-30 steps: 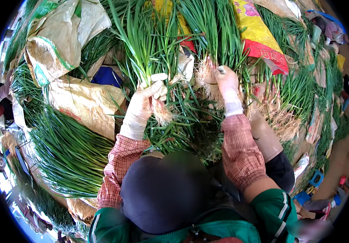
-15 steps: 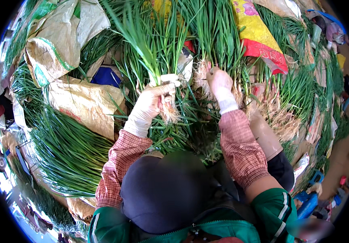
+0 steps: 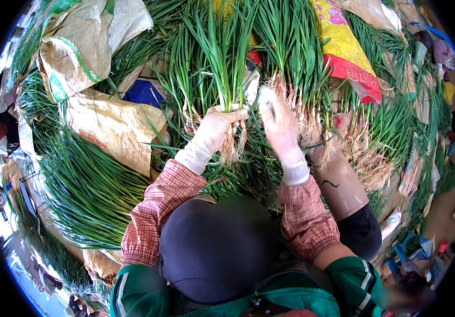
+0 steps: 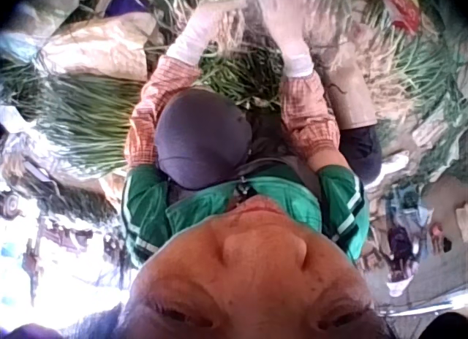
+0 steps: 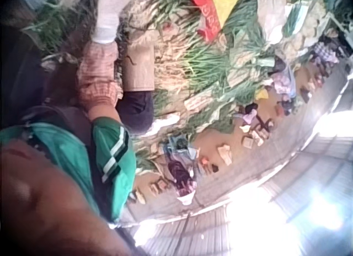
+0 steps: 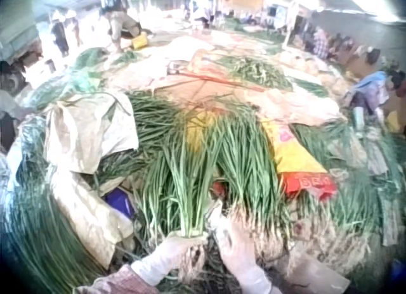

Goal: The person is trimming roots and peeling the outer layers of green onions by hand while wearing gloves, then placing them into bundles.

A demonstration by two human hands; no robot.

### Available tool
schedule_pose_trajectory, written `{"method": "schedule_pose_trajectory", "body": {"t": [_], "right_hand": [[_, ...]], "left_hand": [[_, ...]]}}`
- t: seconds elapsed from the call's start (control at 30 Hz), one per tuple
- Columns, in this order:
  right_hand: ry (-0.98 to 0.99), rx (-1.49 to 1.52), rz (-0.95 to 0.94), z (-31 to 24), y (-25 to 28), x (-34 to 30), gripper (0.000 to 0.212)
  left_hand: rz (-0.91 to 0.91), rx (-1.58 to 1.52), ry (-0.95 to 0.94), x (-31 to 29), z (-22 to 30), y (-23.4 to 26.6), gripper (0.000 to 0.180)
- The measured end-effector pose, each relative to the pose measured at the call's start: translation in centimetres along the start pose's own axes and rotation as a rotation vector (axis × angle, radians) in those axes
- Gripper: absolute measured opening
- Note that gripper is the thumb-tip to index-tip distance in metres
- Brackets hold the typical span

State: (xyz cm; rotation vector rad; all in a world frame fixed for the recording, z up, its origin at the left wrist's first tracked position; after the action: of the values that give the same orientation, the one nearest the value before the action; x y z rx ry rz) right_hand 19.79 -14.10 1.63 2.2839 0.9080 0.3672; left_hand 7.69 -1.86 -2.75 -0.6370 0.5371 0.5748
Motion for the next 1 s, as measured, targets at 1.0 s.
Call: {"method": "schedule_pose_trajectory", "body": {"t": [1.0], "right_hand": [[-0.490,1.104,-0.221,2.7,-5.0,0.6,0.029]], "left_hand": [[-0.114,-0.263,-0.060,0.0,-0.5,0.2,0.020]]}}
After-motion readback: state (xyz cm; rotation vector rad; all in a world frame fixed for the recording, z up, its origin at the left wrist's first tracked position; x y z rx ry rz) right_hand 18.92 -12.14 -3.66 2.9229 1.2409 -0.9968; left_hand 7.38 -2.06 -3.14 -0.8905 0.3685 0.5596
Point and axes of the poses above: each hand's wrist, its own x-axis towards the middle knuckle, its own y-axis out of the back of the hand, z = x × y, the point moved 2 cm from there along x, towards the middle knuckle, and after that the axes turned 2 degrees about -y, right-handed, at the moved point
